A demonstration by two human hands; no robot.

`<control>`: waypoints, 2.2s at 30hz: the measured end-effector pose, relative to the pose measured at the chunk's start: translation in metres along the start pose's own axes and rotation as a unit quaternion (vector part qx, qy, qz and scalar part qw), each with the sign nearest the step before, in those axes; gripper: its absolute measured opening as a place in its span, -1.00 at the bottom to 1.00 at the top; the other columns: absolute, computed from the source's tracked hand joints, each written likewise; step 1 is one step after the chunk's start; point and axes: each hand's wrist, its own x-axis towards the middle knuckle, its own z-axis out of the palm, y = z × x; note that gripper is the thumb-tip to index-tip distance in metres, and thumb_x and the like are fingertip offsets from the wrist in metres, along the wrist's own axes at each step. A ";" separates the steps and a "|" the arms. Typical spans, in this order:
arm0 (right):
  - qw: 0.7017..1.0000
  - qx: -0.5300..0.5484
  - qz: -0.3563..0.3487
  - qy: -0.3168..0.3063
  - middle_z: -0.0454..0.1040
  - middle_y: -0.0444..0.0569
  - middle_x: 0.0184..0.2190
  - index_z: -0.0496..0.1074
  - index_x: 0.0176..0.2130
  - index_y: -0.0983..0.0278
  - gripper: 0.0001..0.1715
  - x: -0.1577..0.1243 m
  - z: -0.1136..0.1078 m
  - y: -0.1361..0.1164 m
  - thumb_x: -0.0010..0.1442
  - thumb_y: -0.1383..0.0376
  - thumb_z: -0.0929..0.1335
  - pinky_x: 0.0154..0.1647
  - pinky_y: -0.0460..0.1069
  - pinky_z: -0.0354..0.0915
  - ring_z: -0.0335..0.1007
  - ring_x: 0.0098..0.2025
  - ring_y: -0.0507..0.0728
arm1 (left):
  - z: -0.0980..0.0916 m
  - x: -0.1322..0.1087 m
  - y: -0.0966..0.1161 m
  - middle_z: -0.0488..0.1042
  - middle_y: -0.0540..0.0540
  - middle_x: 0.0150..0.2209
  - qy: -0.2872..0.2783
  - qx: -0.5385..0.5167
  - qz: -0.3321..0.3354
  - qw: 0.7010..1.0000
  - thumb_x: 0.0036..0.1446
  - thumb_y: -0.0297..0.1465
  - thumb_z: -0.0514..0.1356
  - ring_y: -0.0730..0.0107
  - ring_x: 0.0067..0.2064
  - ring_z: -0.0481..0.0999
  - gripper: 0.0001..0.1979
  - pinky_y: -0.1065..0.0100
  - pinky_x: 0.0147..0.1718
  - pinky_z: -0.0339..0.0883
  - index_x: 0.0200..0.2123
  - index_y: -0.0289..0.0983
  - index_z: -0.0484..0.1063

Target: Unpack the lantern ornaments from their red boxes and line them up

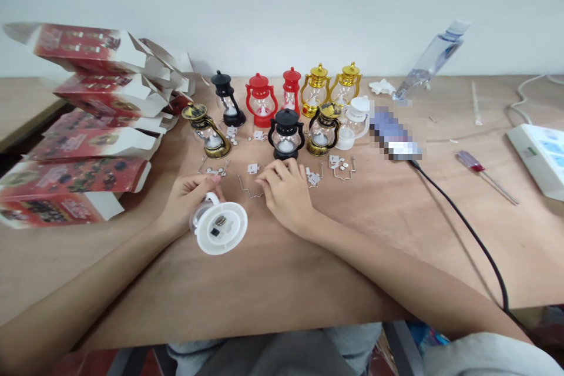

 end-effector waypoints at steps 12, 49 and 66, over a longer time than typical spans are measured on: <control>0.937 0.156 -0.229 0.215 0.33 -0.09 -0.32 0.33 -0.28 0.17 -0.92 -0.013 -0.007 -0.014 0.27 0.25 0.26 -0.29 0.02 0.26 0.28 -0.34 0.04 | 0.000 -0.002 0.003 0.39 -0.01 -0.73 -0.015 0.009 0.002 1.000 0.02 -0.25 0.10 0.55 -0.69 0.25 -0.61 0.49 -0.68 0.10 -0.76 -0.29 0.32; 0.975 -0.018 -0.195 -0.109 0.42 -0.03 -0.43 0.38 -0.37 0.30 -0.88 -0.013 -0.023 0.024 0.18 0.38 0.26 -0.26 0.04 -0.03 0.15 -0.30 0.14 | 0.001 -0.001 0.001 0.35 0.02 -0.76 0.011 -0.018 -0.006 1.000 -0.04 -0.21 0.12 0.58 -0.71 0.21 -0.61 0.50 -0.71 0.05 -0.78 -0.29 0.28; 0.971 -0.061 -0.170 -0.157 0.43 -0.02 -0.39 0.34 -0.36 0.29 -0.81 -0.010 -0.026 0.026 0.23 0.23 0.26 -0.24 0.05 -0.06 0.18 -0.26 0.16 | 0.000 -0.002 0.001 0.35 0.02 -0.76 0.006 -0.015 -0.010 1.000 -0.03 -0.21 0.12 0.58 -0.71 0.22 -0.62 0.50 -0.71 0.05 -0.77 -0.29 0.30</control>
